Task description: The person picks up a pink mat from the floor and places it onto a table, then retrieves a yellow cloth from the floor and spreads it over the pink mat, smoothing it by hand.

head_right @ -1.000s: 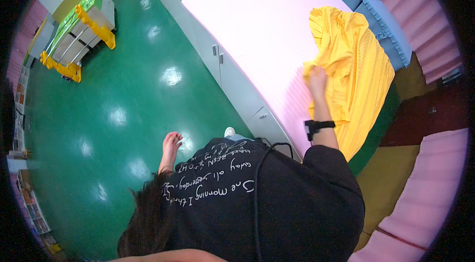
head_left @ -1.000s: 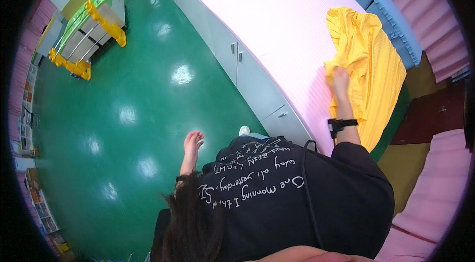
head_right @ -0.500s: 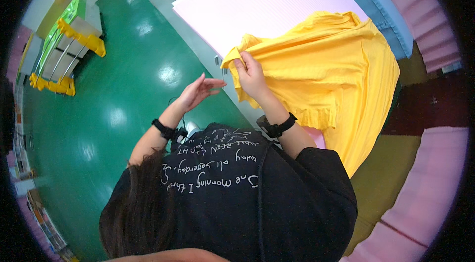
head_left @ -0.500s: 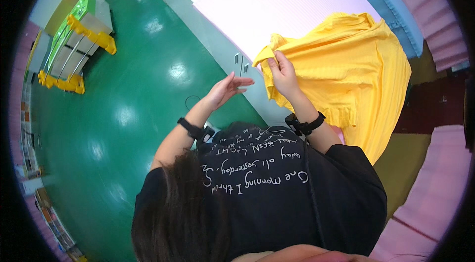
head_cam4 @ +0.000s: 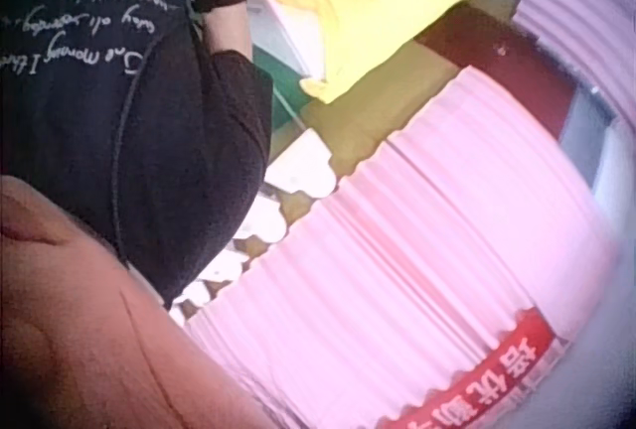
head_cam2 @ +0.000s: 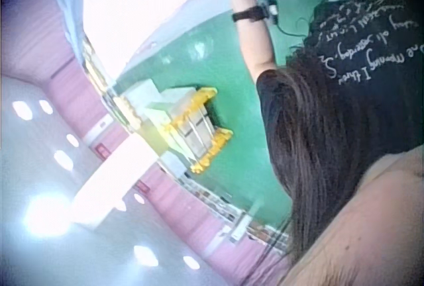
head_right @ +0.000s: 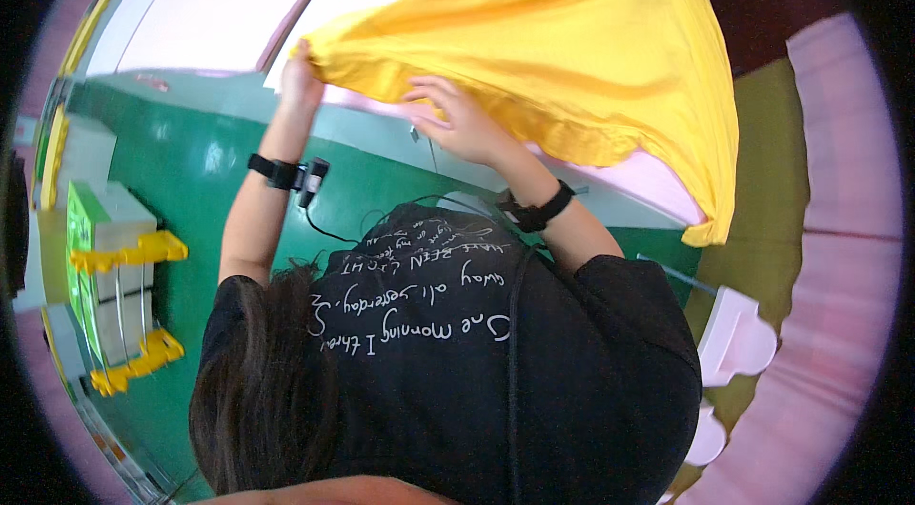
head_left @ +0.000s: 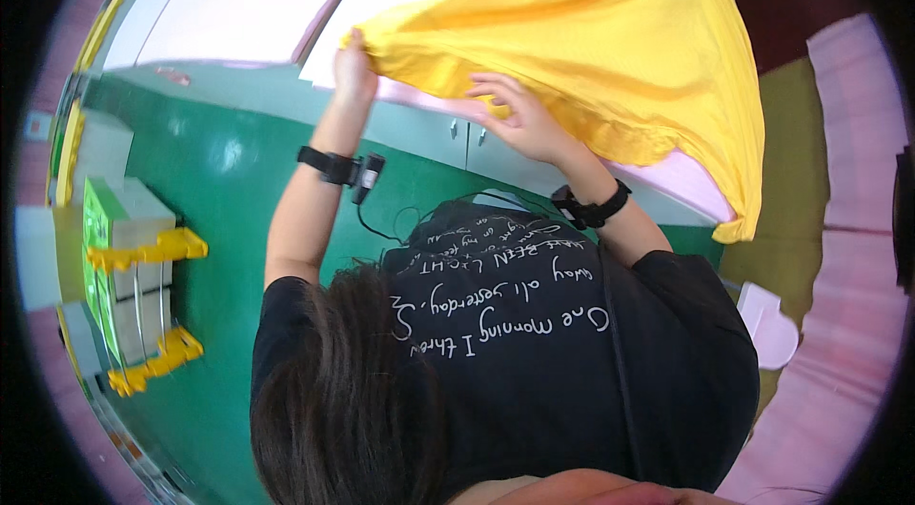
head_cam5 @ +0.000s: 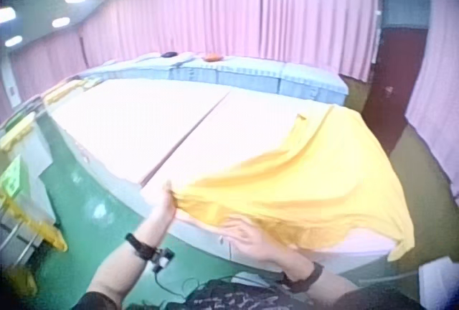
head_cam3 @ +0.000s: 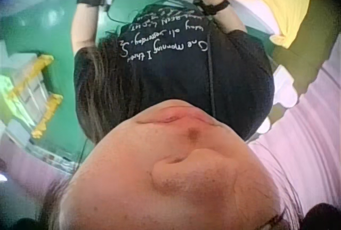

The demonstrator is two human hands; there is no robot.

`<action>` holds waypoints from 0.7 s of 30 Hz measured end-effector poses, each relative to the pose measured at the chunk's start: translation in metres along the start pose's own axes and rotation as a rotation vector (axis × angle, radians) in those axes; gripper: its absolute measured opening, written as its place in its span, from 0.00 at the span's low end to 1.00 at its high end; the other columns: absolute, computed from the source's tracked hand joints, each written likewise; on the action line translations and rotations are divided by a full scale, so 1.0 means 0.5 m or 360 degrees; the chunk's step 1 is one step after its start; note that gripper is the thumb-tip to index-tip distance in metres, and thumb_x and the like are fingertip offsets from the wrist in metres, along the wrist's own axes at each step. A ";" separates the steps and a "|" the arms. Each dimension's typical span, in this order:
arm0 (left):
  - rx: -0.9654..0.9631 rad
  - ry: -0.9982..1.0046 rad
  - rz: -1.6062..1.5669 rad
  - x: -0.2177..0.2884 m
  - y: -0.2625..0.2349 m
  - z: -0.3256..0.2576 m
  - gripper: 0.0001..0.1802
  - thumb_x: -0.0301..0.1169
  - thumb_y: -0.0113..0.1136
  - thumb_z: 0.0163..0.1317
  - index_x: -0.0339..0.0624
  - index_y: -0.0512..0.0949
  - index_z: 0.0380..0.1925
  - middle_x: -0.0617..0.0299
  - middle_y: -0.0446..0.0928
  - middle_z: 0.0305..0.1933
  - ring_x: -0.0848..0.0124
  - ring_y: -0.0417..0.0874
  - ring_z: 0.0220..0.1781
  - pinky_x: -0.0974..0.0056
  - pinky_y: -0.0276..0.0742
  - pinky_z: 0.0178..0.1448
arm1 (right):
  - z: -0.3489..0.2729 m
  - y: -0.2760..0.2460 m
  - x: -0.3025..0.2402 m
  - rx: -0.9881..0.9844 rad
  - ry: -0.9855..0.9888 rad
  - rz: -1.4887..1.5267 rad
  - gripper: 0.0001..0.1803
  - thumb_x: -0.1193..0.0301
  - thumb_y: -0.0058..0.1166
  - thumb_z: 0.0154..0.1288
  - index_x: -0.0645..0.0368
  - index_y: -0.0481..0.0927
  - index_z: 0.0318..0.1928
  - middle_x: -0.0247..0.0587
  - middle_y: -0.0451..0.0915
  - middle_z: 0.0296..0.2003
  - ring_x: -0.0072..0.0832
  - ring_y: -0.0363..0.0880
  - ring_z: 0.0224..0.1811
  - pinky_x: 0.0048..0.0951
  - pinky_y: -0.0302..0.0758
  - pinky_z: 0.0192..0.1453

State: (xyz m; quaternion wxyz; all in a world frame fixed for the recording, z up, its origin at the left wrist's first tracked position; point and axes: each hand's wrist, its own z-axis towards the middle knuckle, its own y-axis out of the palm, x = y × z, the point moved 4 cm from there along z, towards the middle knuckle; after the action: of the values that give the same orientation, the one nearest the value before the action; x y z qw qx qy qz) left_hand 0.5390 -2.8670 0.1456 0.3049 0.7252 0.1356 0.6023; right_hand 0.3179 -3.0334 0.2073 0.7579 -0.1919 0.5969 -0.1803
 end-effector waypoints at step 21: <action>0.0104 -0.0753 -0.0083 -0.005 -0.200 0.157 0.28 0.48 0.37 0.66 0.41 0.61 0.59 0.55 0.63 0.61 0.59 0.64 0.62 0.53 0.58 0.65 | -0.052 -0.055 0.240 0.0690 0.0368 -0.0924 0.13 0.78 0.48 0.40 0.60 0.75 0.32 0.43 0.74 0.31 0.41 0.71 0.39 0.37 0.69 0.45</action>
State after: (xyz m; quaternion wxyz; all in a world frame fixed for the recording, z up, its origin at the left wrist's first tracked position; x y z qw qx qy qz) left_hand 0.6303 -2.8126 0.0761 0.3201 0.8519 0.0985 0.4027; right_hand 0.3178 -3.1194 0.1155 0.6259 -0.1664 0.5473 -0.5301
